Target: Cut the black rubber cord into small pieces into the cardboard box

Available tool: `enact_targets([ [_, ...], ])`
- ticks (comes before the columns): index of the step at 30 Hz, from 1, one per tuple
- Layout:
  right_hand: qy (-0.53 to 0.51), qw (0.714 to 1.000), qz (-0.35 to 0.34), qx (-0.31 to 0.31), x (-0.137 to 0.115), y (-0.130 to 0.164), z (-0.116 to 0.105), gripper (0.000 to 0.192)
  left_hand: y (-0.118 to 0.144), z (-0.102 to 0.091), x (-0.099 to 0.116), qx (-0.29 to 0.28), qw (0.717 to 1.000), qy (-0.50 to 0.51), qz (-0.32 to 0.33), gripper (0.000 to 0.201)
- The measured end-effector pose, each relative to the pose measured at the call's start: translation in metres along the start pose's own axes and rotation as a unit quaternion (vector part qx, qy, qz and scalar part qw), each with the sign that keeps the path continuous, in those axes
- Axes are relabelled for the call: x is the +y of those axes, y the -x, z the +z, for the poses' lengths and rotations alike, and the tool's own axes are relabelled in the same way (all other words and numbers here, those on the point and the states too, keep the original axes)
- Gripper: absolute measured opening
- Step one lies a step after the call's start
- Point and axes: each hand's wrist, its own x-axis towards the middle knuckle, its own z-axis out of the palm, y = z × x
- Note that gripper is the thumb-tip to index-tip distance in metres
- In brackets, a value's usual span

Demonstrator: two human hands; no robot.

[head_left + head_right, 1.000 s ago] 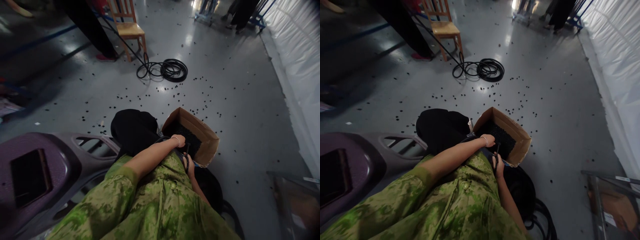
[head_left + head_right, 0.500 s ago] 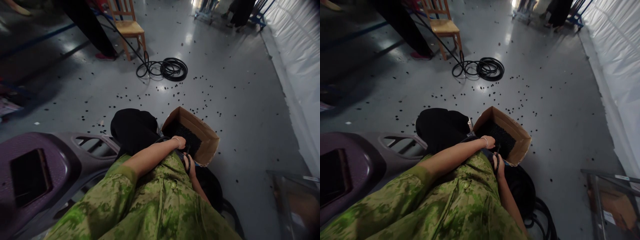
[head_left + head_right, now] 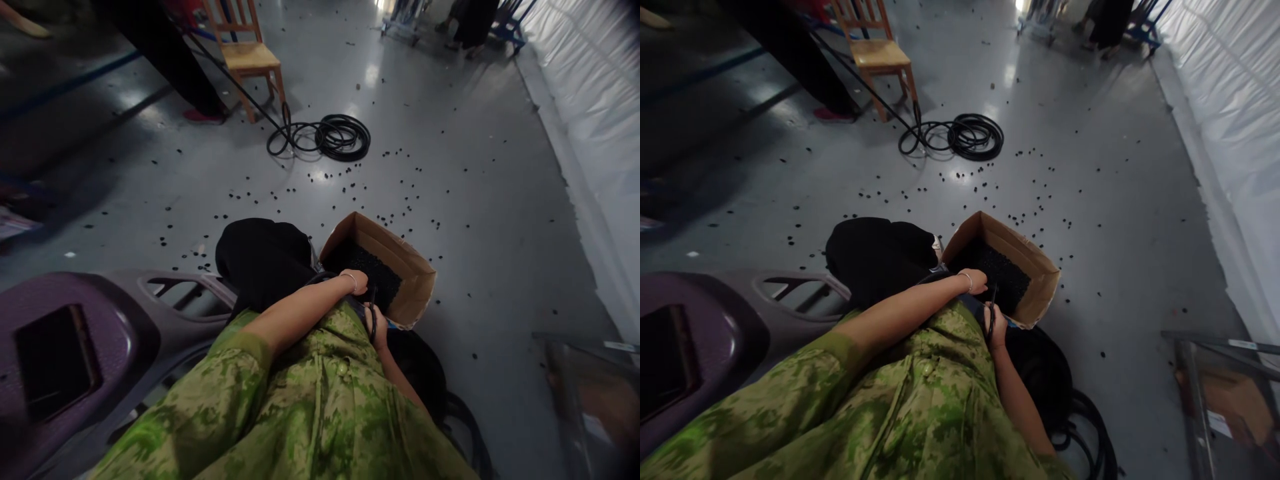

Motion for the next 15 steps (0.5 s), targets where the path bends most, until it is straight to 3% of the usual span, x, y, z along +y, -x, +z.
enact_targets([
  [15, 0.059, 0.998, -0.004, 0.015, 0.0083, -0.0085, 0.0043, 0.061, 0.0031, -0.0046, -0.0010, 0.006, 1.000, 0.002, -0.028, 0.038],
])
